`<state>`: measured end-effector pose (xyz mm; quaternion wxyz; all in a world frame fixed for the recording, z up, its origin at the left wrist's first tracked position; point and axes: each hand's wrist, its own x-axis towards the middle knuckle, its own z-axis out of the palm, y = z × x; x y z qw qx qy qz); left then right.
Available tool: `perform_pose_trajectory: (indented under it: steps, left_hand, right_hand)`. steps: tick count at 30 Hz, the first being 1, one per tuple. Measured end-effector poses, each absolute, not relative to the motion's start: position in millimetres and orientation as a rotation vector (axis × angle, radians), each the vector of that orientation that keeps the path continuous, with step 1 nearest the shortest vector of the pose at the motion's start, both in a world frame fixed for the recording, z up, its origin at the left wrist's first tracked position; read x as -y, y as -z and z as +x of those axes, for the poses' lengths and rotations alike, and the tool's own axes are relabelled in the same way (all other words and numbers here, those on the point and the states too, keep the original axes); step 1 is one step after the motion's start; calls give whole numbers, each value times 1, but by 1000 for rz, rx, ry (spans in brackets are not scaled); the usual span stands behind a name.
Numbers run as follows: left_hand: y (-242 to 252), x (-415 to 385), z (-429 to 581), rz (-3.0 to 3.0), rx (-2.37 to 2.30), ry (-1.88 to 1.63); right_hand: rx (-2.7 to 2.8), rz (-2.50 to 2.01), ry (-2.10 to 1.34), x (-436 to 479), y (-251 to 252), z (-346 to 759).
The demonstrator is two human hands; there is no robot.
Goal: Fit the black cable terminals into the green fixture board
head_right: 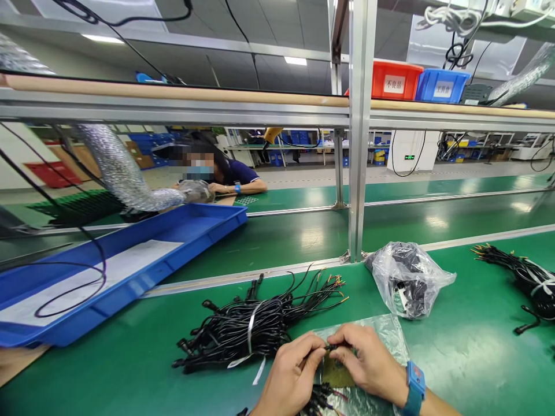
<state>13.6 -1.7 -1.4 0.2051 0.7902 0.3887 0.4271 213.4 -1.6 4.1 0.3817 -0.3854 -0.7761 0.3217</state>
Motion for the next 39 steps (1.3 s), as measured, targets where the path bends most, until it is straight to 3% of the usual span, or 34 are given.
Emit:
perform_pose_trajectory:
  steps: [16, 39]
  left_hand:
    - [-3, 0, 6, 2201, -1107, -914]
    - [6, -3, 11, 2108, -1157, -974]
  right_hand:
    - [2077, -935, -762, 1, -1, 209]
    - [2066, -819, -612, -2, 22, 206]
